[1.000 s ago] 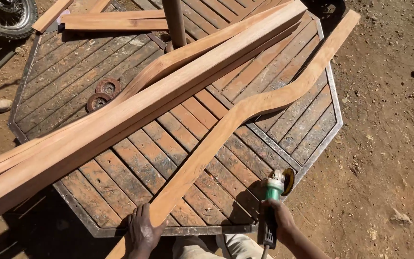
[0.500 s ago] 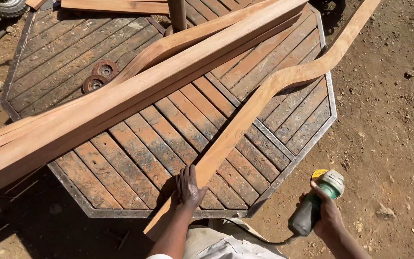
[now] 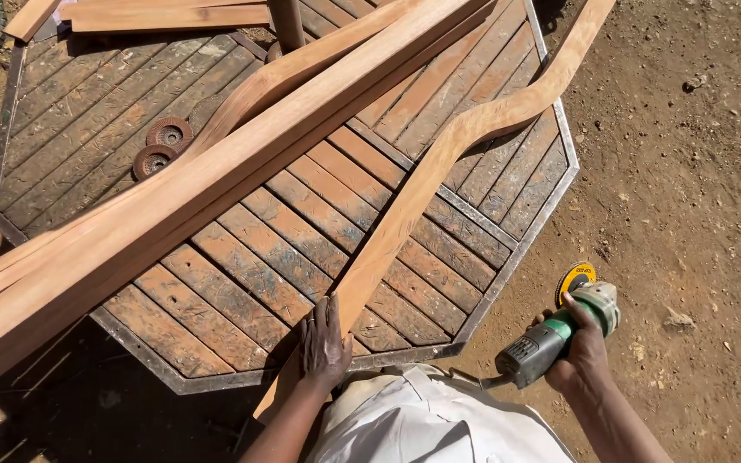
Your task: Sanding a curved wooden beam using an angle grinder with a sanding disc
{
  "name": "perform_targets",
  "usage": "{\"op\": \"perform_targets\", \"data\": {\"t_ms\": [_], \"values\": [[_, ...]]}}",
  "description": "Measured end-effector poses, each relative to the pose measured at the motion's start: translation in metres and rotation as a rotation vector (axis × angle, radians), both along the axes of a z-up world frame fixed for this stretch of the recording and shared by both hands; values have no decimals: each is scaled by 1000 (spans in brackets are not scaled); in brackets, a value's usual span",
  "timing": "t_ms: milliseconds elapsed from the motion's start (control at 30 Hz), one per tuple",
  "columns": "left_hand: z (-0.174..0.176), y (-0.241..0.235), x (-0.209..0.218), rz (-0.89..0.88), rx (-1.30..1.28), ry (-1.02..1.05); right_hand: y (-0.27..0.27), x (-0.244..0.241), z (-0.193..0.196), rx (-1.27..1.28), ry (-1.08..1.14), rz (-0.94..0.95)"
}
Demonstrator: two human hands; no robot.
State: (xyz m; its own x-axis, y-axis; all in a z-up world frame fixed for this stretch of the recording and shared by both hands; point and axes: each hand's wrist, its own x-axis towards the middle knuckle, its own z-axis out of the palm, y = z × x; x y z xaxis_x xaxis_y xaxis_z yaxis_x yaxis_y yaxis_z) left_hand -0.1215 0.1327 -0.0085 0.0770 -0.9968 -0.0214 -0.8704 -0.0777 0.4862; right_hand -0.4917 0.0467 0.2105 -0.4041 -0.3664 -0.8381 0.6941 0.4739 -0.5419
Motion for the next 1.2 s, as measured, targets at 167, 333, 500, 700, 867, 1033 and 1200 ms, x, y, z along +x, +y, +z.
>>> {"op": "perform_targets", "data": {"t_ms": [167, 333, 500, 700, 867, 1033, 1200], "values": [[146, -2, -24, -117, -188, 395, 4, 47, 42, -63, -156, -35], [273, 5, -42, -263, -311, 655, -13, 83, 39, -146, -302, -58], [297, 17, -48, -150, -489, 556, -6, 140, 50, -195, -355, -20], [284, 46, -53, 12, -446, 538, 11, 164, 36, -213, -306, 167], [240, 65, -66, 94, -466, 685, 26, 176, 35, -203, -59, 378], [196, 65, -57, 55, -924, 741, 15, 165, 31, -128, 34, 618], [151, 116, -2, 829, -118, 625, -9, 138, 27, -122, 504, 1027]]}}
